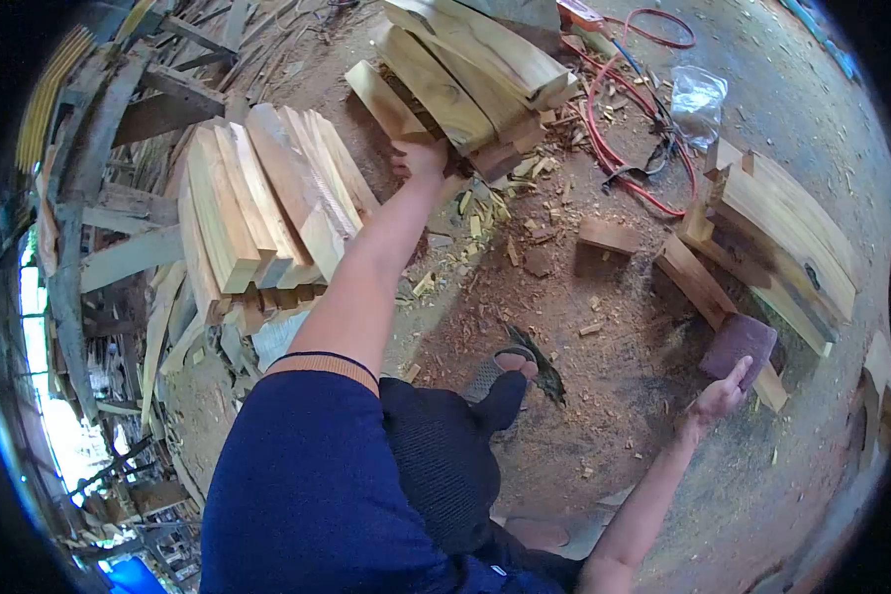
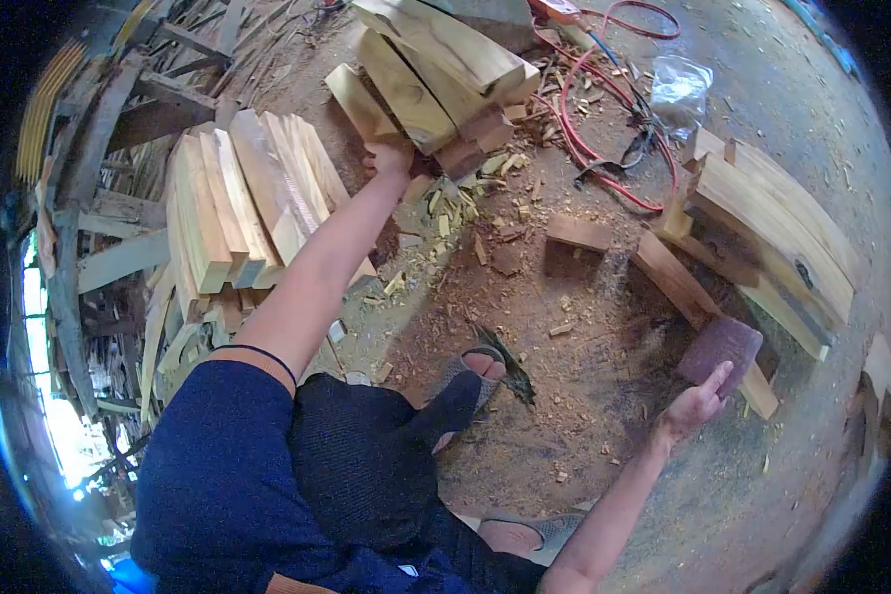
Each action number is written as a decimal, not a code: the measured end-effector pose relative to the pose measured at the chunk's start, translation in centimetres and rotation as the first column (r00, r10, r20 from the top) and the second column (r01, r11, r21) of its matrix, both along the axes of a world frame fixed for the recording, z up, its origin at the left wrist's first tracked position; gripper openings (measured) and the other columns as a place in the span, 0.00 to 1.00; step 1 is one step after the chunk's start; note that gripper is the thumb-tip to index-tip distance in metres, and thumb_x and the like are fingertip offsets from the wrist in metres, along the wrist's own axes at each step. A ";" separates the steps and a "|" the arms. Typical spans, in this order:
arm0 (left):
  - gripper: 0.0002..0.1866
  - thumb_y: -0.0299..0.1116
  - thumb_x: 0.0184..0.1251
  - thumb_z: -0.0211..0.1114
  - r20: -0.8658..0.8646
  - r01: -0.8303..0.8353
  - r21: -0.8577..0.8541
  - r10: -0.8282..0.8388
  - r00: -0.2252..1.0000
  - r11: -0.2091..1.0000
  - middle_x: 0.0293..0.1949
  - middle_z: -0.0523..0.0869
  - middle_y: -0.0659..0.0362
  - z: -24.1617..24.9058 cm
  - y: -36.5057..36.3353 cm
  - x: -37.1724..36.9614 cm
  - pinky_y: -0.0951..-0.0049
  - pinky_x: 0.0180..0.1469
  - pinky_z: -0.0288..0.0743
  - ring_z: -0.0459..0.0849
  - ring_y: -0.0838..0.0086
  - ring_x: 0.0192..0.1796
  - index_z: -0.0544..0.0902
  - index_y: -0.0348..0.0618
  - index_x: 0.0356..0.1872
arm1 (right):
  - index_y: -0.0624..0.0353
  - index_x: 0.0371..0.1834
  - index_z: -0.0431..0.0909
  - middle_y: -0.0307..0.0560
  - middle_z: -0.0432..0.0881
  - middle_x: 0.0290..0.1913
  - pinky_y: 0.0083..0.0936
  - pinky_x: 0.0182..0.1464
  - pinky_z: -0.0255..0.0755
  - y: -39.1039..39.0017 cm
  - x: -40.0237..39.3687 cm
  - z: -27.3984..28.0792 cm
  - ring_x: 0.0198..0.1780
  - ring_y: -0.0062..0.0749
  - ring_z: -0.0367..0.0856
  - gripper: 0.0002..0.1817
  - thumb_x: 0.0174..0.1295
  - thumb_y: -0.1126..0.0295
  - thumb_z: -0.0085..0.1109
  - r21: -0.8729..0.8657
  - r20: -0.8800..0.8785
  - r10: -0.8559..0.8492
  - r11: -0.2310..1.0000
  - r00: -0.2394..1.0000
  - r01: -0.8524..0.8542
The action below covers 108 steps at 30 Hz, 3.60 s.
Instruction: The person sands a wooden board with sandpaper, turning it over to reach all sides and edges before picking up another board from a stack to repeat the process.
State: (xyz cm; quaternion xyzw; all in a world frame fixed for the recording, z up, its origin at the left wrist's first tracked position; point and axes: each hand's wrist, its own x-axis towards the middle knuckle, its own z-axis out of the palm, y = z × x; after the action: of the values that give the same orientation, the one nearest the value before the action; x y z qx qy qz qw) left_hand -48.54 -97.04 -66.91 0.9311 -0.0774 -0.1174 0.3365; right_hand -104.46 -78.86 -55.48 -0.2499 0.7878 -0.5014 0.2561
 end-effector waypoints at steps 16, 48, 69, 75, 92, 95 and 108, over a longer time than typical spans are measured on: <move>0.25 0.41 0.57 0.66 -0.412 -0.113 -0.897 -0.718 0.560 0.427 0.43 0.76 0.52 26.3 12.1 -7.6 0.57 0.47 0.79 0.80 0.56 0.42 0.71 0.42 0.52 | 0.73 0.61 0.69 0.52 0.74 0.60 0.31 0.64 0.63 -0.2 1.4 1.6 0.59 0.34 0.72 0.28 0.71 0.57 0.50 -0.203 0.177 -0.041 0.976 0.983 0.077; 0.36 0.50 0.65 0.55 -0.713 0.476 -0.438 0.027 -0.700 0.763 0.66 0.68 0.46 17.3 11.4 -29.8 0.33 0.61 0.65 0.71 0.51 0.64 0.60 0.42 0.70 | 0.60 0.69 0.62 0.53 0.67 0.69 0.37 0.65 0.66 2.0 -10.2 -1.2 0.68 0.43 0.67 0.24 0.73 0.64 0.41 -0.152 -0.574 0.195 0.929 0.795 -0.338; 0.28 0.39 0.65 0.62 -0.841 0.490 -0.538 -0.396 -0.369 0.686 0.56 0.78 0.46 16.9 9.1 -25.4 0.49 0.59 0.77 0.80 0.60 0.56 0.69 0.28 0.59 | 0.62 0.69 0.64 0.53 0.65 0.70 0.38 0.74 0.52 5.0 -2.4 -2.6 0.72 0.46 0.60 0.25 0.68 0.71 0.45 0.132 -0.701 0.357 0.916 0.617 -0.379; 0.21 0.26 0.58 0.69 0.060 0.621 -0.556 -0.772 -0.633 -0.552 0.51 0.84 0.56 24.6 6.5 -29.0 0.73 0.51 0.78 0.82 0.73 0.51 0.79 0.34 0.54 | 0.59 0.69 0.63 0.50 0.64 0.71 0.31 0.72 0.54 5.8 -11.8 3.0 0.71 0.36 0.62 0.23 0.74 0.62 0.37 -0.186 -0.426 -0.043 0.982 0.904 -0.041; 0.50 0.29 0.48 0.76 -0.481 0.622 -0.774 -0.748 -0.457 0.118 0.66 0.68 0.50 21.2 7.2 -24.7 0.68 0.68 0.65 0.70 0.68 0.66 0.55 0.44 0.73 | 0.48 0.70 0.65 0.48 0.64 0.71 0.40 0.75 0.47 6.1 -9.9 -4.3 0.74 0.46 0.56 0.24 0.73 0.57 0.42 0.136 -0.476 0.413 0.907 0.777 -0.399; 0.35 0.38 0.67 0.64 -0.564 0.648 -0.707 -0.778 -0.277 0.282 0.62 0.72 0.53 19.8 7.9 -24.8 0.70 0.63 0.70 0.75 0.71 0.61 0.60 0.37 0.70 | 0.54 0.68 0.66 0.54 0.66 0.69 0.41 0.74 0.48 4.4 -4.4 -2.6 0.73 0.49 0.57 0.24 0.72 0.59 0.43 0.099 -0.472 0.171 0.985 0.865 -0.140; 0.16 0.36 0.64 0.67 -0.708 0.742 -0.492 -0.706 -0.036 0.455 0.42 0.84 0.63 19.8 8.9 -25.6 0.87 0.38 0.75 0.82 0.85 0.40 0.79 0.42 0.50 | 0.57 0.68 0.65 0.53 0.69 0.67 0.41 0.70 0.57 2.9 -0.2 -1.6 0.69 0.49 0.65 0.23 0.71 0.66 0.40 0.077 -0.707 0.325 0.918 0.628 -0.388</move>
State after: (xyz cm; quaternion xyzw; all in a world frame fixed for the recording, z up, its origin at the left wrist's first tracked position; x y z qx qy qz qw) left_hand -74.18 -88.15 -47.13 0.5537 -0.3704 -0.7202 0.1935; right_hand -104.69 -75.93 -57.04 -0.5837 0.7380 -0.3382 0.0180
